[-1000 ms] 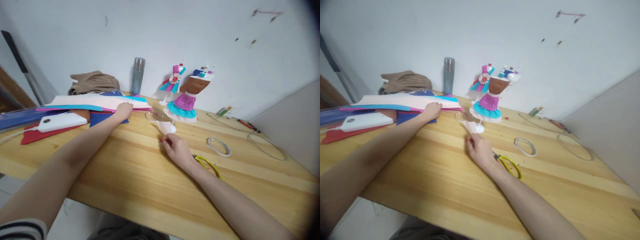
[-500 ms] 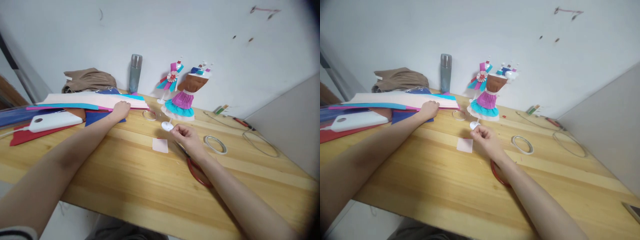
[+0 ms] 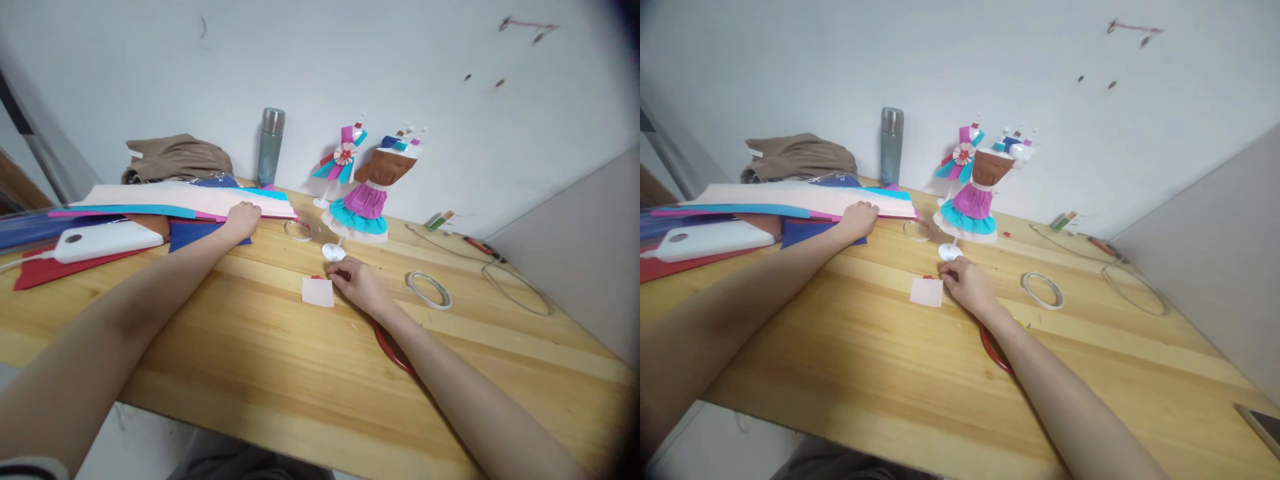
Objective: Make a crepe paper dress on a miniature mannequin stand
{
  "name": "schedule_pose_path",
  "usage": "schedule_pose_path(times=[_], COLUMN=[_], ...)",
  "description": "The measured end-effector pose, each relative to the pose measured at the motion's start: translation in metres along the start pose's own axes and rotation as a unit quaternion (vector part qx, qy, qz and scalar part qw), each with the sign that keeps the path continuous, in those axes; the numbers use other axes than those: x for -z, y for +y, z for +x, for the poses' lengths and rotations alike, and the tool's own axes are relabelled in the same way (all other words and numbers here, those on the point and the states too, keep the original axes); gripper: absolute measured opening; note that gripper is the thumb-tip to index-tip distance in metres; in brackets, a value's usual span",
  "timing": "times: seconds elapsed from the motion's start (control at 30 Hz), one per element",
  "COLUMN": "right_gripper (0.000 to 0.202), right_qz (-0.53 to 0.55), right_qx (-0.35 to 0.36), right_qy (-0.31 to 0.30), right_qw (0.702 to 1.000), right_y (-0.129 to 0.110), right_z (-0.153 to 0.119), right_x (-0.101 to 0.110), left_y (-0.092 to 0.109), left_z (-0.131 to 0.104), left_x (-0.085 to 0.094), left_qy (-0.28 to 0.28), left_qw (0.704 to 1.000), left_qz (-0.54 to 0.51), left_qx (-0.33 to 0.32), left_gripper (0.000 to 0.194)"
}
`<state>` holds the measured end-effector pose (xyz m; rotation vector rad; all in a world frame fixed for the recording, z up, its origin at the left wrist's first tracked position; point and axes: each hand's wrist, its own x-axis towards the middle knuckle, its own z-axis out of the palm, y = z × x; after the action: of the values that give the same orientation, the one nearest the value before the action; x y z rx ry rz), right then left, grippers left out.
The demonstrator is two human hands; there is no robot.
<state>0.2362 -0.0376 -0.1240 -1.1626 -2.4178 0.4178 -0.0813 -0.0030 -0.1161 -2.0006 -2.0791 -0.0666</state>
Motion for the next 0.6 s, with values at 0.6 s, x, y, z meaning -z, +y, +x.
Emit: schedule_pose_path(times=[0.6], right_gripper=[0.033], right_qz=[-0.036], right_qx=[0.093], right_qy=[0.017], right_qw=[0.995], right_y=[0.002], right_z=[-0.005], right_x=[-0.01], left_y=[0.003], left_z=[-0.003], left_x=[-0.003], left_qy=[-0.001], left_qw=[1.0], left_qz=[0.001], left_qx=[0.004], left_gripper=[0.035])
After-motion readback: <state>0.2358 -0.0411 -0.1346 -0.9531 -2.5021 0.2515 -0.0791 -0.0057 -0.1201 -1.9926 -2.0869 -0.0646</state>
